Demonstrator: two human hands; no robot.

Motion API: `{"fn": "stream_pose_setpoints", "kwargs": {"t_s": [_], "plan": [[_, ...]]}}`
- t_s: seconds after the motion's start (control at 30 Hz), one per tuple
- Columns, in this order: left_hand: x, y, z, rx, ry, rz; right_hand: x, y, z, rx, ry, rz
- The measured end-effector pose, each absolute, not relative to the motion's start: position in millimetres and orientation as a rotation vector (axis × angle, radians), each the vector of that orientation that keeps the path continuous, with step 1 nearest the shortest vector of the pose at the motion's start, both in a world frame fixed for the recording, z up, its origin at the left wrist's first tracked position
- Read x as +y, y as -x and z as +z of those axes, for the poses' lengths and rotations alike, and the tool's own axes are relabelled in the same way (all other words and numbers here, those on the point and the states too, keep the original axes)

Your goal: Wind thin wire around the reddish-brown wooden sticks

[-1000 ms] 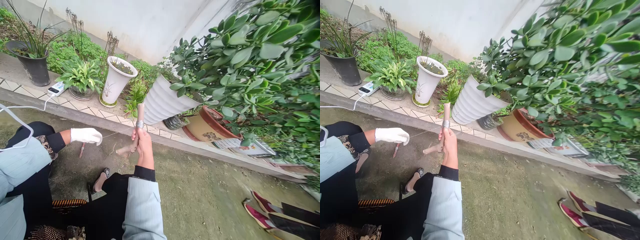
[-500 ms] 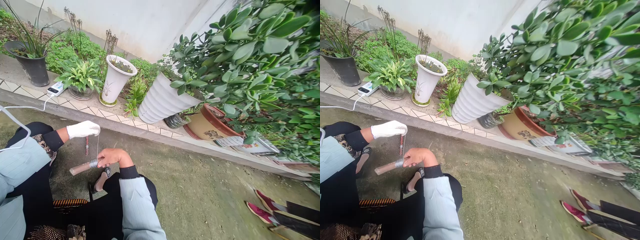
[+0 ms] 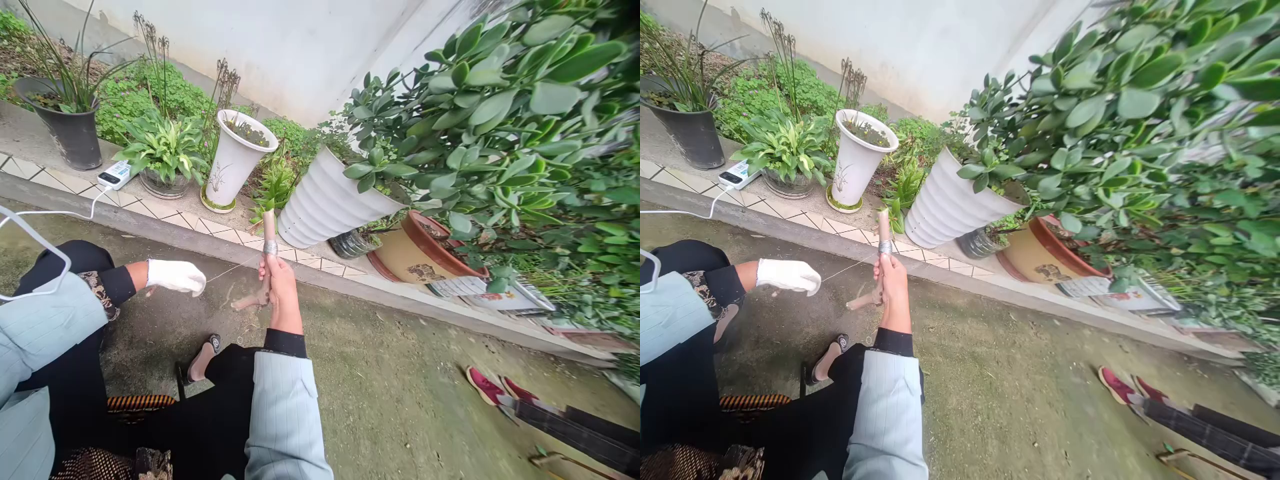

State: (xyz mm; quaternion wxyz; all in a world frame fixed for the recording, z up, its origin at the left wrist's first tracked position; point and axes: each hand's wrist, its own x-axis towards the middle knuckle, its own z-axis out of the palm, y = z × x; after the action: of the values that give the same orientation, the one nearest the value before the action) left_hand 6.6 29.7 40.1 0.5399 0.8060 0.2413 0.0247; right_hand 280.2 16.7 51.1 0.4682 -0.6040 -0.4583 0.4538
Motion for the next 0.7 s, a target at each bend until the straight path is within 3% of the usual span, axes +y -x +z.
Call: {"fn": "stream_pose_setpoints", "kwargs": {"t_s": [0.13, 0.23, 0.33, 0.4, 0.47, 0.6, 0.7], "plan": [[24.2, -7.9, 47.0, 0.432, -1.745, 0.085, 23.8, -277.1, 32.4, -1.559, 2.144, 0.787], [32.3, -1.9, 45.3, 0.481, -1.721, 0.246, 17.5, -253.7, 19.1, -2.183, 2.319, 0.847], [43.0, 5.8, 43.0, 0.633, -1.811, 0.411, 5.2, -225.2, 14.8, -2.636, 1.911, 1.461], [48.6, 10.0, 43.4, 0.731, -1.856, 0.484, -2.8, -213.7, 20.8, -2.644, 1.488, 1.915], [52.5, 12.6, 43.9, 0.813, -1.896, 0.523, -9.0, -211.8, 33.8, -2.498, 1.174, 2.141], [54.6, 11.9, 37.8, 0.902, -1.906, 0.495, -15.0, -231.0, 65.2, -2.187, 1.010, 2.132], [48.9, 6.8, 30.3, 0.895, -1.896, 0.459, -10.8, -254.8, 74.3, -1.839, 1.125, 1.803]]}}
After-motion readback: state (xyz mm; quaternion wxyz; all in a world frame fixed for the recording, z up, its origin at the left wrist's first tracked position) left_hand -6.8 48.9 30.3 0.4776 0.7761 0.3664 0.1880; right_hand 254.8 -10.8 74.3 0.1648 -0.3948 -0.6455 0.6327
